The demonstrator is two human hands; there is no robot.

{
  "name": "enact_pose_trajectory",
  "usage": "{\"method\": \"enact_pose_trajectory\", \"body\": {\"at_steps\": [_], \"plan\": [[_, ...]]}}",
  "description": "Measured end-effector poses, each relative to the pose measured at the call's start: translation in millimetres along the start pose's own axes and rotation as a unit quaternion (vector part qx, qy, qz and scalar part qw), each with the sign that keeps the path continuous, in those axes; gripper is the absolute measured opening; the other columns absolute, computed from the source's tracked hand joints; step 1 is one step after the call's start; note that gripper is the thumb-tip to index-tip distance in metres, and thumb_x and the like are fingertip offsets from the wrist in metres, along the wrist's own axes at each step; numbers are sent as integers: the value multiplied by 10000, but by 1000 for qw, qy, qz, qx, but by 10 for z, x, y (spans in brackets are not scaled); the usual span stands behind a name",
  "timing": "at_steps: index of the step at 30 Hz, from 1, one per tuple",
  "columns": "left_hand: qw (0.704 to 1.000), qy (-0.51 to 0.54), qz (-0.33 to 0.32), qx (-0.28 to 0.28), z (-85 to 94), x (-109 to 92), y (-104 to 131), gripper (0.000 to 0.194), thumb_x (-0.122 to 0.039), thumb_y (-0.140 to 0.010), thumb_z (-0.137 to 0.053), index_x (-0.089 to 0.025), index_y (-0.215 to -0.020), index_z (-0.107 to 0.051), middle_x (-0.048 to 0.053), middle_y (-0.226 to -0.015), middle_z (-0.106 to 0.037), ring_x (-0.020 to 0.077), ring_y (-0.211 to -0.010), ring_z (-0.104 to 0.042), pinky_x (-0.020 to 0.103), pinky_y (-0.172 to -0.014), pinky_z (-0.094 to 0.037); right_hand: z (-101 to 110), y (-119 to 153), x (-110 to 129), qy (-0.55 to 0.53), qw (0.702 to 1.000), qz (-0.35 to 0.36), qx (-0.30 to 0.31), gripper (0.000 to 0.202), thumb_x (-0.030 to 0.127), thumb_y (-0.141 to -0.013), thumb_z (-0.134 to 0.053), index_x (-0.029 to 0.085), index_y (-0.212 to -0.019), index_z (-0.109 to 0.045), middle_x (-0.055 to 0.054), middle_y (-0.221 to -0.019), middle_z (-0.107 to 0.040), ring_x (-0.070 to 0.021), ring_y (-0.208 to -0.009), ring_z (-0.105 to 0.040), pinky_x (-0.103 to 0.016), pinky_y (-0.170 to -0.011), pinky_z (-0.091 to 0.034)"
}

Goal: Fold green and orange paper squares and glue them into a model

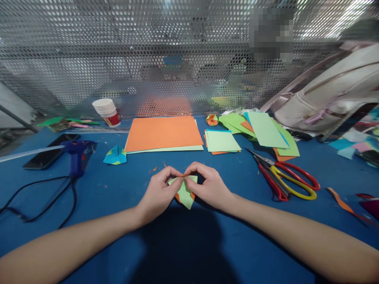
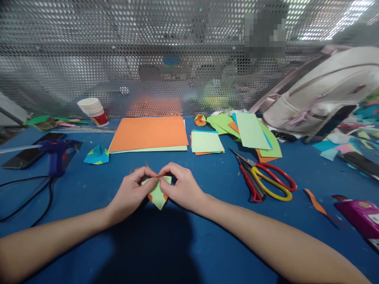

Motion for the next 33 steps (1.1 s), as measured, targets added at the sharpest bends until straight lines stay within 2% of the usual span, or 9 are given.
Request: {"method": "enact_pose_trajectory", "body": {"at_steps": [7, 23, 28, 33], "plan": [[1000, 18, 12, -6, 7, -4, -1, 115, -266, -742, -567, -165, -696, -594, -28, -622, -574, 96, -566, -507, 187, -507, -415, 27, -19, 10, -42, 994, -95, 28, 76, 138, -766, -523, 182, -758, -584, 10, -728, -612, -109, -682, -565, -223, -622, -454], [998, 48, -13, -29, 17, 8, -9, 62, -220, -725, -582, -169, -715, -616, -18, -674, -593, 100, -627, -516, 205, -585, -424, 27, -24, -12, -81, 995, -40, 35, 121, 111, -792, -491, 192, -801, -581, 5, -781, -592, -105, -744, -561, -237, -680, -446], [998, 57, -11, -10, -6, 33, 0, 65, -224, -727, -570, -168, -697, -584, -30, -637, -556, 89, -564, -504, 186, -504, -405, 12, -22, -9, -53, 997, -54, 30, 97, 115, -743, -523, 187, -790, -568, 7, -770, -609, -114, -732, -572, -242, -676, -458], [998, 36, -38, -18, -3, 19, 2, 70, -209, -726, -568, -171, -670, -584, -29, -647, -547, 94, -604, -502, 196, -550, -412, 17, -30, 3, -73, 993, -90, 36, 96, 110, -751, -507, 188, -753, -563, 20, -739, -589, -104, -708, -549, -231, -662, -440]]}}
Point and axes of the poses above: each hand's wrist, its own y-axis away from the middle knuckle, its own z-axis out of the back of the hand, x = y × z, the point moved 1 cm from there along -y, towards the middle knuckle
